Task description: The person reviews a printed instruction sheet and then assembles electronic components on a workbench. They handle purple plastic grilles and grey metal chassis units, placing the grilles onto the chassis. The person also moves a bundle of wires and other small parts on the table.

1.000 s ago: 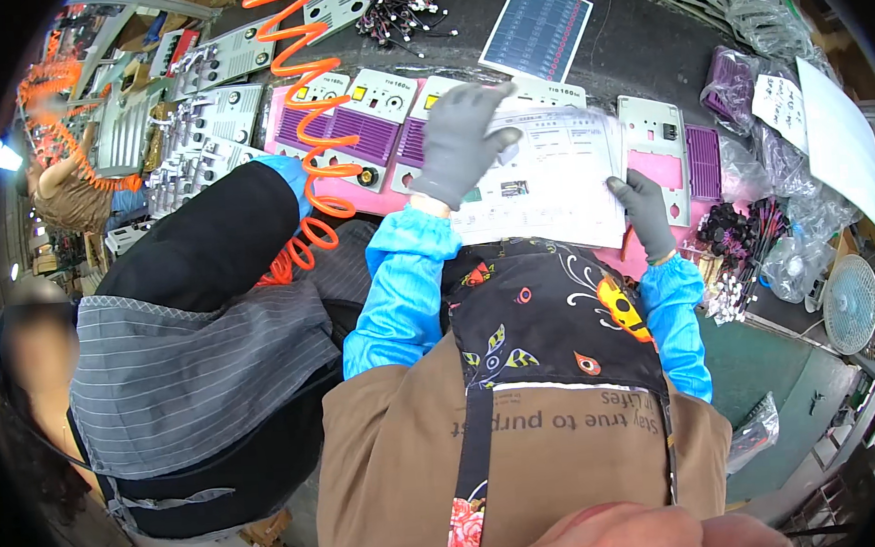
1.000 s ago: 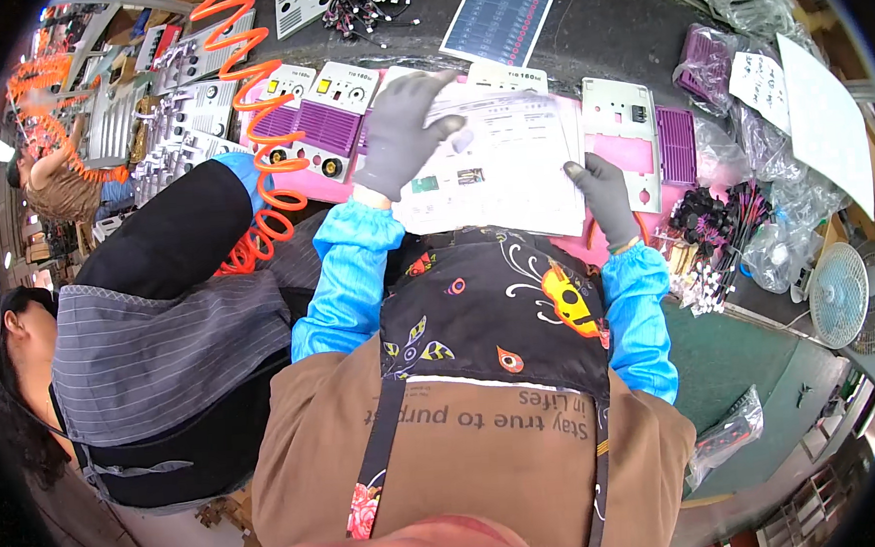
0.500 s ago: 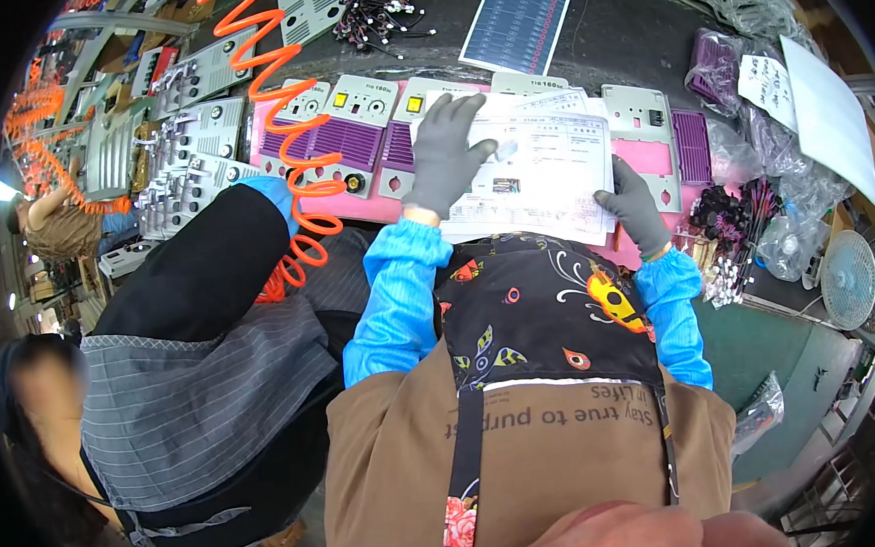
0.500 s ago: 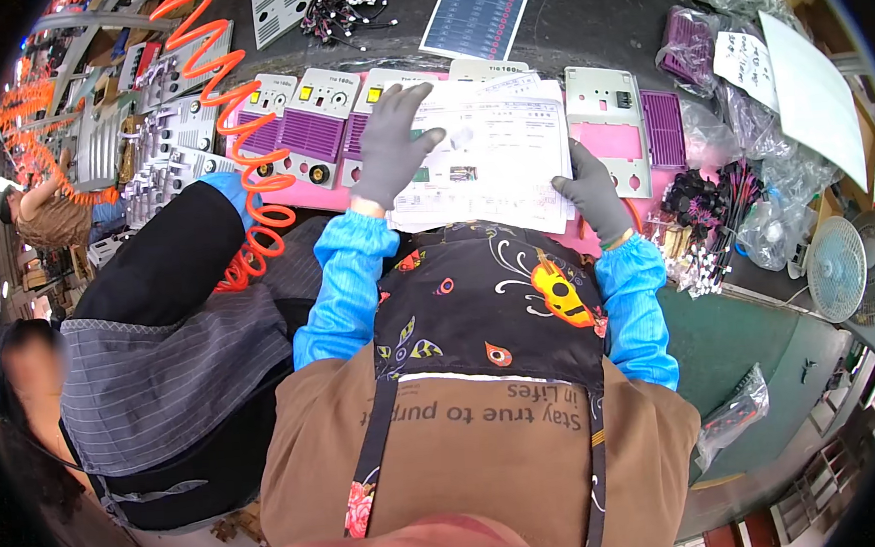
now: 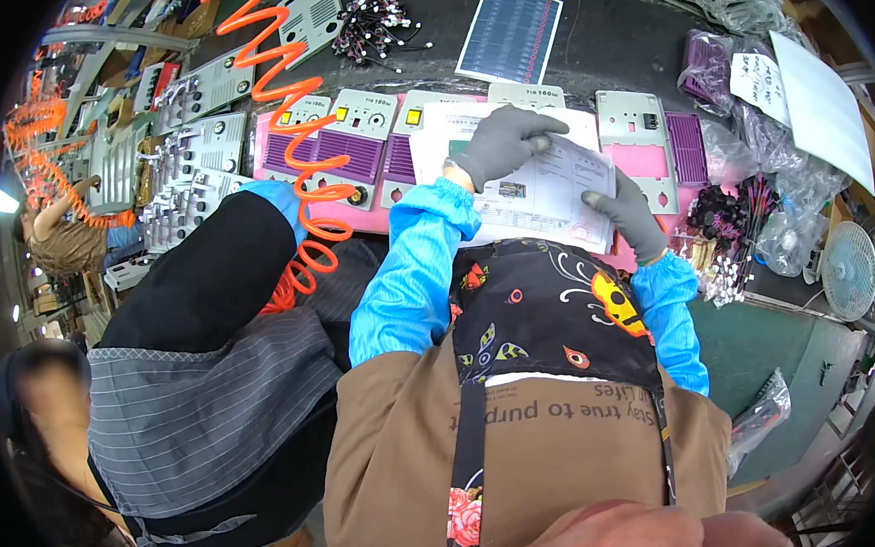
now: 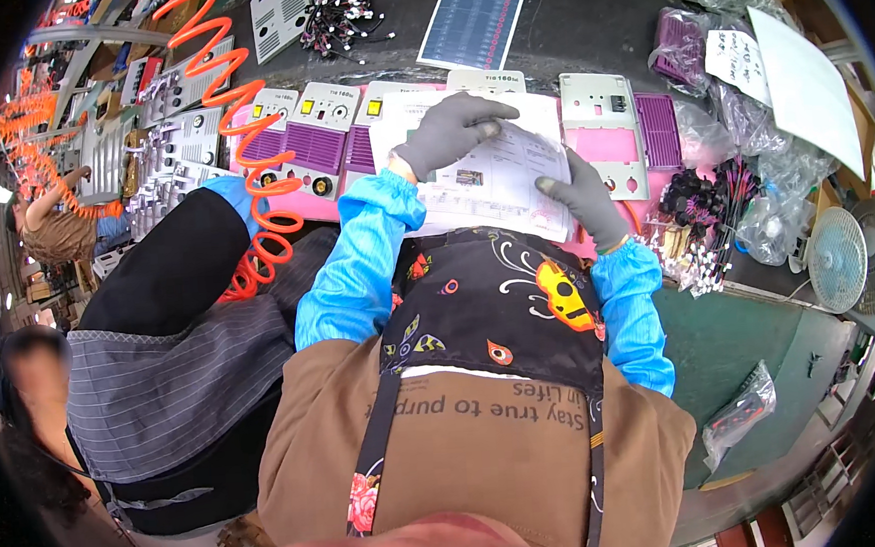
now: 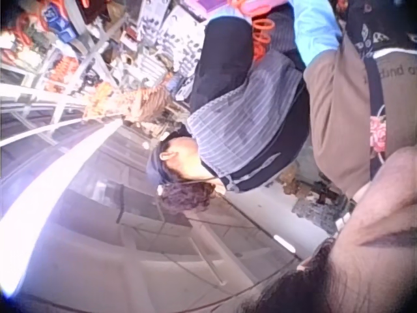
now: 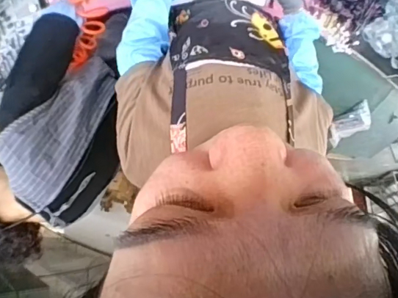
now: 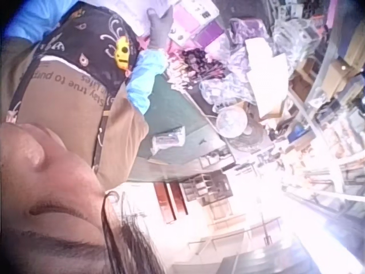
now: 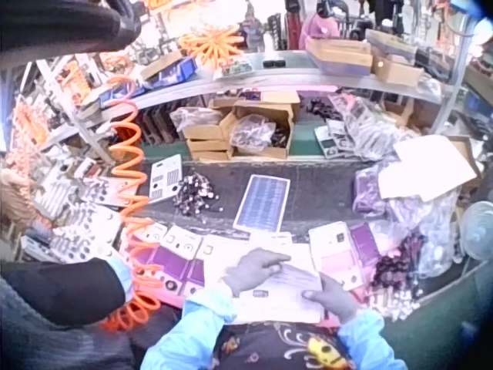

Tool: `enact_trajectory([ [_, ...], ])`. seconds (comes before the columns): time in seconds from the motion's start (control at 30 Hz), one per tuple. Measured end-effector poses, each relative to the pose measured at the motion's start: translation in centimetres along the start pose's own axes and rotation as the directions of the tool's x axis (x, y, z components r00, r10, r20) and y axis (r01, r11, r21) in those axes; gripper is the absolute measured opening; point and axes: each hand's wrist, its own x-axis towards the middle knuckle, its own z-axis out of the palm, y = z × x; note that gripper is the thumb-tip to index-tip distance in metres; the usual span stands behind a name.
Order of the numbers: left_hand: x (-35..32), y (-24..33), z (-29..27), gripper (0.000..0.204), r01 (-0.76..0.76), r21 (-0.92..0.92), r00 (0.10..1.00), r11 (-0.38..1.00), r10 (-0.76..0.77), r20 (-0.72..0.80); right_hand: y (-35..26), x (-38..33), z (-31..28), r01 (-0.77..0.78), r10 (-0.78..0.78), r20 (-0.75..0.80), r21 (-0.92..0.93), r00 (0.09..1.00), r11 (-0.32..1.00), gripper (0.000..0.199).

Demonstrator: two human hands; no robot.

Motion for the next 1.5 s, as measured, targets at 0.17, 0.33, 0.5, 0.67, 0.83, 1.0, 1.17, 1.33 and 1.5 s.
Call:
enact_trajectory([
  [0.17,-3.8,-0.5,-2.7,0.050,0.013,-0.285,0.804,0.958,-0.180,-0.567,-0.2,0.0,-1.7,-0.178,0.161,-0.273,-0.040,0.948,0.983,0.049],
  [0.33,-10.8,-9.7,0.3,0.057,0.426,-0.397,0.345,0.813,-0.552,-0.759,0.2,-3.2,-6.9,0.244,-0.140,-0.518,0.138,0.844,0.960,0.043],
  [0.5,-12.1,-8.8,4.6,0.076,0.696,-0.240,0.401,0.676,-0.645,-0.651,3.5,-4.8,-10.7,0.255,-0.129,-0.693,0.081,0.709,0.964,0.039],
  [0.67,-10.4,-4.8,5.3,0.089,0.736,-0.317,0.346,0.598,-0.734,-0.584,4.0,-5.1,-10.9,0.310,-0.129,-0.800,0.075,0.586,0.948,0.041],
  [0.83,-11.3,-7.8,5.6,0.047,0.140,-0.889,0.748,0.437,-0.635,-0.194,3.5,-5.4,-10.5,0.374,-0.133,-0.857,0.074,0.497,0.924,0.038],
  [1.0,-11.4,-5.5,3.8,0.039,0.175,-0.831,0.810,0.528,-0.557,-0.184,3.3,-5.0,-12.0,0.377,-0.201,-0.850,-0.003,0.486,0.926,0.041],
  [1.17,-12.8,-2.5,1.0,0.035,0.032,-0.816,0.902,0.577,-0.368,-0.225,1.0,-3.1,-14.1,0.448,-0.355,-0.753,-0.089,0.554,0.889,0.041],
  [1.33,-12.5,0.6,-2.9,0.035,0.045,-0.816,0.913,0.576,-0.355,-0.200,-2.3,-0.1,-10.1,0.363,-0.279,-0.434,0.122,0.857,0.924,0.045],
  [1.5,-11.1,-3.5,-1.2,0.052,0.010,-0.725,0.831,0.689,-0.409,-0.378,1.0,2.0,-3.6,0.099,-0.070,-0.123,0.246,0.990,0.964,0.044],
])
